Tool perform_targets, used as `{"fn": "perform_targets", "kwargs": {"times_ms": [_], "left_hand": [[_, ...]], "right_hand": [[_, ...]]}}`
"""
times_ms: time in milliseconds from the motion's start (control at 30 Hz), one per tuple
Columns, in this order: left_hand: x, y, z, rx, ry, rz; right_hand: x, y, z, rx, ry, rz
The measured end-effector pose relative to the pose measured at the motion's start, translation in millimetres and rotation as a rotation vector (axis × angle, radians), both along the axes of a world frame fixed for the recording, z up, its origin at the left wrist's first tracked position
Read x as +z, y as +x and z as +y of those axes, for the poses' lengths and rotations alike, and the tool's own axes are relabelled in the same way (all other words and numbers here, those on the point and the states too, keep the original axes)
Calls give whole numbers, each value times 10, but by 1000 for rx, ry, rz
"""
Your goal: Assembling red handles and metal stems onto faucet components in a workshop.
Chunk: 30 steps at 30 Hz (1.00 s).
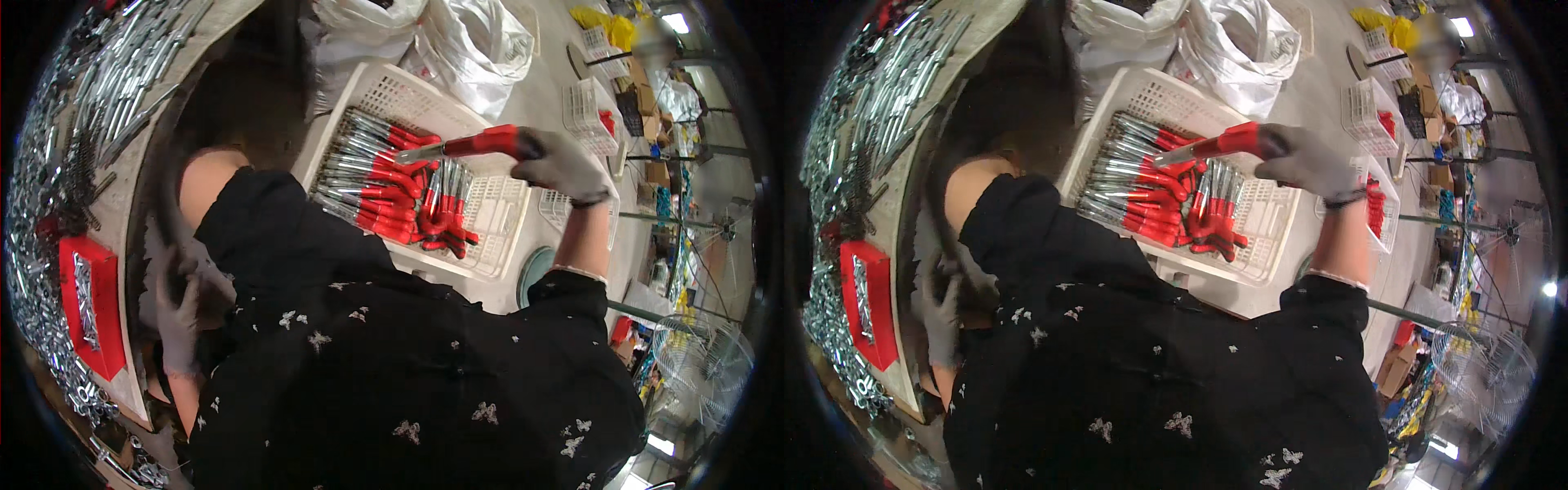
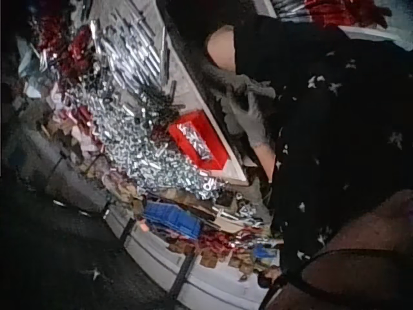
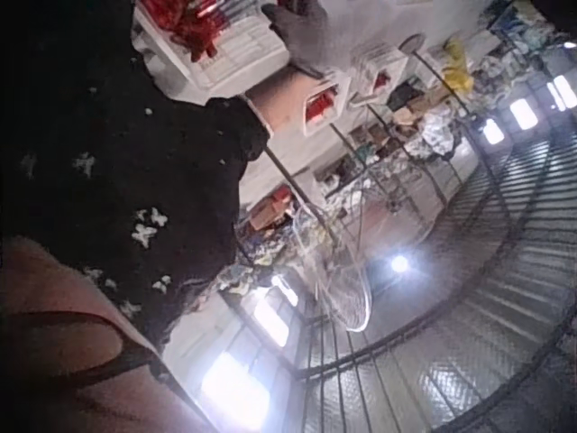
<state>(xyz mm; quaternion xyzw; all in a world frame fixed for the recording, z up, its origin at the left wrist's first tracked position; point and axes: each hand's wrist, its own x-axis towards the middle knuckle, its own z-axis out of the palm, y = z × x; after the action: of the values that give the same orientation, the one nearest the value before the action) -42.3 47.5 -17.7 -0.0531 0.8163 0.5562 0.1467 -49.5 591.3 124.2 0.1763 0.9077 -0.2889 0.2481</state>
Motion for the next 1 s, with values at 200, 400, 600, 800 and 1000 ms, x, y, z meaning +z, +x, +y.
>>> {"fn": "perform_targets", "kwargs": {"times_ms": [200,400,600,800,1000], "left_hand": [[88,332,-218,119,-108,-65],[-83,497,-131,298,-5,-54],[-340,569,-193,202,39,11],[-79,587,-313,111,-111,128],[337,762,-574,56,-179,111]], "right_hand": [[-2985,235,516,431,721,-60],[-4768,1062,584,497,506,-230],[-3370,-577,-667,1107,261,-467],[-718,-1699,-2646,703,-604,552],[-896,-2320,-3577,899,86,976]]}}
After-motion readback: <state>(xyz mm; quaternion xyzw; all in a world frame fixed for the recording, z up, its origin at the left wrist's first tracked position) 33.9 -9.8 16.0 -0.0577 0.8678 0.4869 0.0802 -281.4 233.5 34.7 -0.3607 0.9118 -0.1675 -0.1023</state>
